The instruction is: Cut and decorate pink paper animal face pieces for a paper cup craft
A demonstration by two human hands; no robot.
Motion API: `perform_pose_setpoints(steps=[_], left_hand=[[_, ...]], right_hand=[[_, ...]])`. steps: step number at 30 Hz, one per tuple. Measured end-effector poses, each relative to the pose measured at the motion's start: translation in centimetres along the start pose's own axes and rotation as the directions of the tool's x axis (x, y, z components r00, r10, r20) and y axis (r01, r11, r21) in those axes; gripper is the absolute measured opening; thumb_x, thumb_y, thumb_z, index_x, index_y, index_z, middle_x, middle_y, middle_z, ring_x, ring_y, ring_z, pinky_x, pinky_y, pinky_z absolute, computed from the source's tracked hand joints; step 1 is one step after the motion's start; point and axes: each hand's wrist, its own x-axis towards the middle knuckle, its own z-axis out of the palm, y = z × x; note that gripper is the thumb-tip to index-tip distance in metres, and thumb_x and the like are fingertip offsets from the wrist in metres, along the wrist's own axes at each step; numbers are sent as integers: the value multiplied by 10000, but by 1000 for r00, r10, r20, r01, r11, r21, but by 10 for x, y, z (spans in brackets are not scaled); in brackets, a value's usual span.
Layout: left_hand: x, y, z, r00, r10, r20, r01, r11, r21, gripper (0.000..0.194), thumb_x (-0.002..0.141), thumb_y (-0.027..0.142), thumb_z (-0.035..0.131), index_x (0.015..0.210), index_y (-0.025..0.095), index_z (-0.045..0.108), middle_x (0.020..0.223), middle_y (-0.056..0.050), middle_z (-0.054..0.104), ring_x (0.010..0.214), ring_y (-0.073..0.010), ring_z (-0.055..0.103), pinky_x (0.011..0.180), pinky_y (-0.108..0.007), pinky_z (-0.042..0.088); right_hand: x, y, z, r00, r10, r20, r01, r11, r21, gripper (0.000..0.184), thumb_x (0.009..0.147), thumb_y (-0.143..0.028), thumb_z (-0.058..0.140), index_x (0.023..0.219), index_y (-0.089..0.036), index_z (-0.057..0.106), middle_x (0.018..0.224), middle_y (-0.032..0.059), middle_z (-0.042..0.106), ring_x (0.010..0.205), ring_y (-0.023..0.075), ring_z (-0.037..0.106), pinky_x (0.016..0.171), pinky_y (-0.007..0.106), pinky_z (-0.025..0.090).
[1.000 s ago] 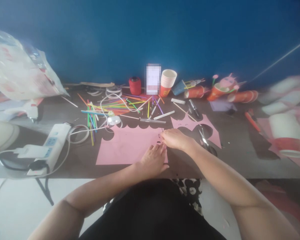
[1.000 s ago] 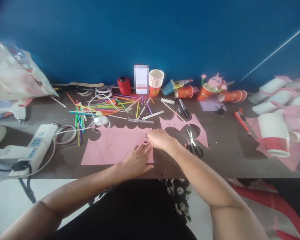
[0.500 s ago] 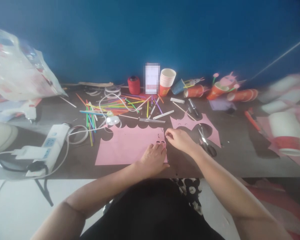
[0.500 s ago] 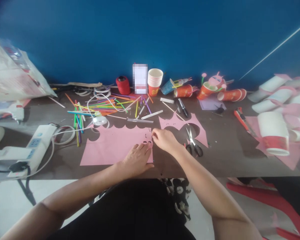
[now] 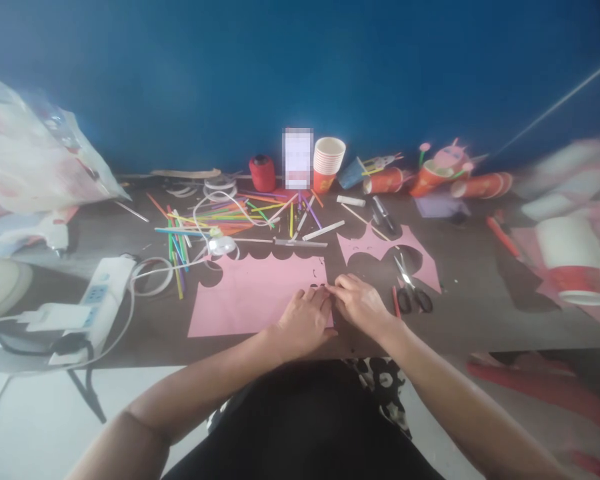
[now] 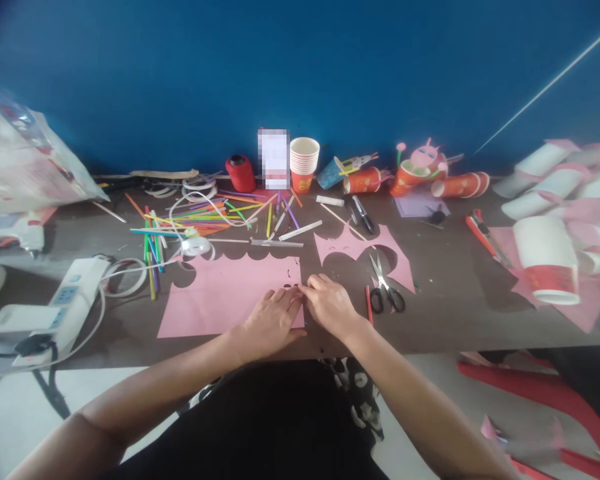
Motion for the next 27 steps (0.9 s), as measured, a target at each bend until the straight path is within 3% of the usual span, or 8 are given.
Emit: perform_pose_setpoints(steps=[5, 11, 16, 21, 27], left_hand=[[1, 0, -1, 1000, -27, 13, 27, 999, -17, 589, 849, 529, 478, 1254, 101, 483, 1334, -146, 469, 1180, -300, 422, 959, -428, 344], [-4, -5, -1, 999, -32, -23, 28, 989, -143, 602, 842, 508, 501, 1268, 86, 446, 1279, -149, 515, 1173, -289, 459, 970, -423, 363], [-11, -11, 3, 998, -52, -46, 38, 965, -258, 499, 875, 433, 479, 1267, 126, 434, 1316, -115, 497, 1204, -240, 463, 1006, -397, 358], [-11, -6, -1, 999, -46, -23, 39, 974, -224, 485, 833, 403, 553, 1217, 117, 473, 1286, -122, 521, 1195, -248, 469, 1002, -396, 369], [-10, -2, -4, 1000, -17, 19, 20, 988, -155, 437, 823, 386, 560, 1154, 103, 514, 1276, -145, 521, 1177, -264, 480, 974, -404, 386]], right_hand=[[2, 0, 2, 997, 58, -42, -51, 989, 137, 381, 863, -103, 450, 1179, -251, 601, 891, 36, 603, 855, 164, 536, 763, 265, 438], [7, -4, 7, 997, 71, -27, -70, 997, 38, 326, 874, -165, 460, 1119, -263, 651, 847, 51, 576, 798, 174, 518, 745, 285, 410], [3, 3, 9, 993, 100, -58, -84, 968, 238, 437, 844, -63, 411, 1205, -231, 590, 869, 38, 581, 820, 147, 530, 777, 250, 419], [-6, -3, 12, 992, 96, -77, -94, 995, 32, 398, 830, -97, 441, 1154, -232, 629, 888, 75, 570, 834, 200, 498, 777, 321, 401], [-5, -11, 12, 990, 123, -72, -118, 990, 80, 476, 824, -53, 418, 1233, -247, 563, 895, 57, 550, 820, 175, 499, 778, 281, 402]])
